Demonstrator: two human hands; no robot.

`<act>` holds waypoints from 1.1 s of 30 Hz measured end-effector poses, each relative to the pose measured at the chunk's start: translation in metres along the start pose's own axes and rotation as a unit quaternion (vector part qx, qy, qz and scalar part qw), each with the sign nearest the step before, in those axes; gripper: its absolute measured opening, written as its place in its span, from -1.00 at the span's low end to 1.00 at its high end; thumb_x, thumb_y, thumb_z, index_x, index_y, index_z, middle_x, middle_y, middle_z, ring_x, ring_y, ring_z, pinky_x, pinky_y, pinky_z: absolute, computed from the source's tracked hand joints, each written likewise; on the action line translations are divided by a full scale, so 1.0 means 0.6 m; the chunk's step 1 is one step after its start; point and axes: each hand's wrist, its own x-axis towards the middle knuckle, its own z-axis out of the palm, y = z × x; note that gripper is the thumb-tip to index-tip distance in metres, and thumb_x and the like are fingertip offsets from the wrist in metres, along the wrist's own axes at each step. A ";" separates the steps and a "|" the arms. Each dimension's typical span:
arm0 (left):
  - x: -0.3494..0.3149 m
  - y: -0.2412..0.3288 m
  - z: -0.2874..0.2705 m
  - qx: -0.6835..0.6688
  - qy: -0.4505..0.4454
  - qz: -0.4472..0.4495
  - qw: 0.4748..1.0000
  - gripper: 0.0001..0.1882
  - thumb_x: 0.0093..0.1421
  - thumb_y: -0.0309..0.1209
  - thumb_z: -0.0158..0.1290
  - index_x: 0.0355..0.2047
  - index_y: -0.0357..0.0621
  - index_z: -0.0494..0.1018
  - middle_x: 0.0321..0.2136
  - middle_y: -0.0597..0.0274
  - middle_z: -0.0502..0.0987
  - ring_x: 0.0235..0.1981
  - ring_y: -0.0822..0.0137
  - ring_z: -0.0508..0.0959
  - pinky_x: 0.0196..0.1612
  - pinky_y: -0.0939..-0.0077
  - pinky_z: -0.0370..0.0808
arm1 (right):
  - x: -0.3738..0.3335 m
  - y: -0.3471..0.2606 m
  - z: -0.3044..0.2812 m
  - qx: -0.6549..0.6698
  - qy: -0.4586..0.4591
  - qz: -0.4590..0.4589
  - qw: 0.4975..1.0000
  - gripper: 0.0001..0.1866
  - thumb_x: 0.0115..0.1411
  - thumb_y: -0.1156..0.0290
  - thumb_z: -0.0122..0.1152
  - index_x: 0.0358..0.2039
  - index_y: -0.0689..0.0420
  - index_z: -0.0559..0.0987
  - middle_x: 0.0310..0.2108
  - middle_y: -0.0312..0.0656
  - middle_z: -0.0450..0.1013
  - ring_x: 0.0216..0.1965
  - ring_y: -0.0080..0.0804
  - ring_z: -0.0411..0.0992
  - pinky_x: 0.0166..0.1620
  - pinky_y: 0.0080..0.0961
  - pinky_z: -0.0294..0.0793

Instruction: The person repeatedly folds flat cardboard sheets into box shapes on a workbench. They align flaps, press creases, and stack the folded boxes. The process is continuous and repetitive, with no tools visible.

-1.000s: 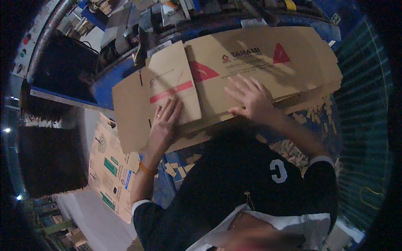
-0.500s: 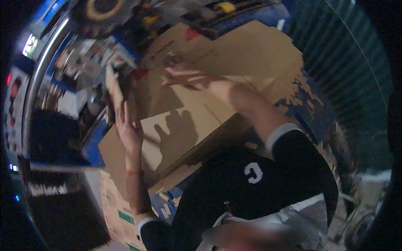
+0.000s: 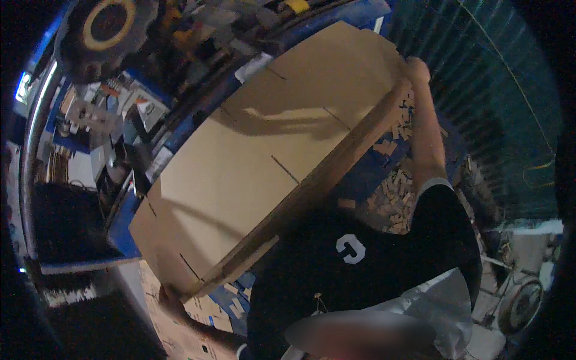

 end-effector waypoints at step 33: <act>-0.053 0.177 0.053 -0.472 0.226 -0.051 0.851 -0.58 0.16 -0.49 0.06 0.03 -0.34 0.32 -0.05 0.05 0.45 -0.10 0.23 0.48 -0.02 0.33 0.43 | -0.209 -0.177 -0.189 0.683 0.105 -0.182 0.699 -0.53 0.15 0.52 0.11 0.10 0.30 0.35 -0.07 -0.14 0.44 -0.14 -0.37 0.41 -0.09 -0.45 0.41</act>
